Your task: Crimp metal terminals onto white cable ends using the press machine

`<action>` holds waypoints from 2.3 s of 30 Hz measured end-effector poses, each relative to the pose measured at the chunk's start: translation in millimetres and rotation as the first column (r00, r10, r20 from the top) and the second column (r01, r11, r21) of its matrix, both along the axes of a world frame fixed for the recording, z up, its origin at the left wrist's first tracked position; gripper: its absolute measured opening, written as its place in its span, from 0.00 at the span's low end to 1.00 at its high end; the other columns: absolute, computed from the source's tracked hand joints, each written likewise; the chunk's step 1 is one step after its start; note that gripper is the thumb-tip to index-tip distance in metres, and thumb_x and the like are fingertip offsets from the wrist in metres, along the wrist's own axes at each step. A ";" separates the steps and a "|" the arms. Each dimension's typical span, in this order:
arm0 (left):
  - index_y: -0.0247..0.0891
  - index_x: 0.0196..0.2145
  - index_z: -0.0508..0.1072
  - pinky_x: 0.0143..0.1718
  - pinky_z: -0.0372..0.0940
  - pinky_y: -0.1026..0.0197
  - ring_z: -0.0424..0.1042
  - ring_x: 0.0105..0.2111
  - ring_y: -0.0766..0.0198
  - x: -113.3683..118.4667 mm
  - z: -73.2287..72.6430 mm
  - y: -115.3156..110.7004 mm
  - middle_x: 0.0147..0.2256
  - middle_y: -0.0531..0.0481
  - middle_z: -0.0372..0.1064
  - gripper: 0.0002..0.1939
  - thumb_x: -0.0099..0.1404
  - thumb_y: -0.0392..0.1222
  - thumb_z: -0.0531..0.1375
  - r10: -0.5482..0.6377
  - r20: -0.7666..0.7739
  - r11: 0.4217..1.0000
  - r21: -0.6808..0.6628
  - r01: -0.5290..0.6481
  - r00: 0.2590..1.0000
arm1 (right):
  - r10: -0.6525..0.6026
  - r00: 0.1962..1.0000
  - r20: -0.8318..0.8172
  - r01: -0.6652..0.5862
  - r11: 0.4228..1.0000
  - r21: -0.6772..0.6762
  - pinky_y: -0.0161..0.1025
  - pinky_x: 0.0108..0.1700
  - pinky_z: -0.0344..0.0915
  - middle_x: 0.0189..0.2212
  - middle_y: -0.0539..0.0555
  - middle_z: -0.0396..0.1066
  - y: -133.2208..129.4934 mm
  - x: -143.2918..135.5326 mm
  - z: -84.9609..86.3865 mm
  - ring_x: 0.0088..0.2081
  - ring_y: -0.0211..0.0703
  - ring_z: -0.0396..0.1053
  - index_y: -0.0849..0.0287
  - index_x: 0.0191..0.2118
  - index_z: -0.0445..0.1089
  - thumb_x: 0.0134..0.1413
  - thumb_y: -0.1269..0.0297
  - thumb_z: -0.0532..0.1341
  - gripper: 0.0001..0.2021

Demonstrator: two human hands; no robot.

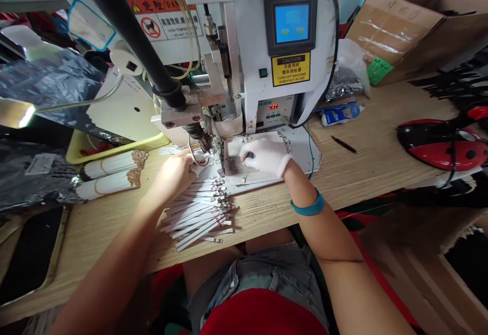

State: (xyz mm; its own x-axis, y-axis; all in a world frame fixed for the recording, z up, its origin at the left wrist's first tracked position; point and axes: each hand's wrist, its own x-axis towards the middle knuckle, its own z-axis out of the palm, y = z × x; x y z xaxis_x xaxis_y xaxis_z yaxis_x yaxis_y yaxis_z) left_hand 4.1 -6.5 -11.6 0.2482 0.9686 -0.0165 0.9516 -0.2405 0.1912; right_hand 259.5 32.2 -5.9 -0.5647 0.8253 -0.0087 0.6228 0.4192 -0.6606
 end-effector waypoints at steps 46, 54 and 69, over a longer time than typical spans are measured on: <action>0.34 0.24 0.68 0.25 0.51 0.66 0.57 0.23 0.69 -7.4 4.4 6.1 0.22 0.54 0.62 0.09 0.55 0.43 0.59 0.158 0.680 0.936 -0.334 0.110 0.716 | -0.362 0.759 -0.541 -0.079 0.773 -0.629 0.26 0.15 0.56 0.22 0.49 0.68 -5.6 -47.3 -7.4 0.17 0.28 0.61 0.63 0.31 0.69 0.47 0.77 0.62 0.05; 0.34 0.21 0.68 0.21 0.45 0.67 0.50 0.19 0.73 -4.1 2.5 7.2 0.18 0.57 0.55 0.03 0.49 0.35 0.56 0.187 0.718 0.915 -0.376 0.146 0.671 | -0.378 0.778 -0.502 -0.053 0.757 -0.651 0.26 0.14 0.49 0.23 0.47 0.64 -7.3 -51.7 -3.6 0.16 0.26 0.56 0.61 0.30 0.65 0.47 0.77 0.60 0.05; 0.34 0.21 0.72 0.27 0.53 0.65 0.59 0.24 0.68 -1.2 6.2 10.1 0.21 0.54 0.66 0.06 0.45 0.34 0.55 0.232 0.756 0.905 -0.398 0.149 0.613 | -0.343 0.753 -0.561 -0.116 0.771 -0.626 0.29 0.14 0.50 0.23 0.47 0.63 -4.7 -49.6 -11.4 0.17 0.29 0.56 0.58 0.30 0.63 0.45 0.74 0.61 0.07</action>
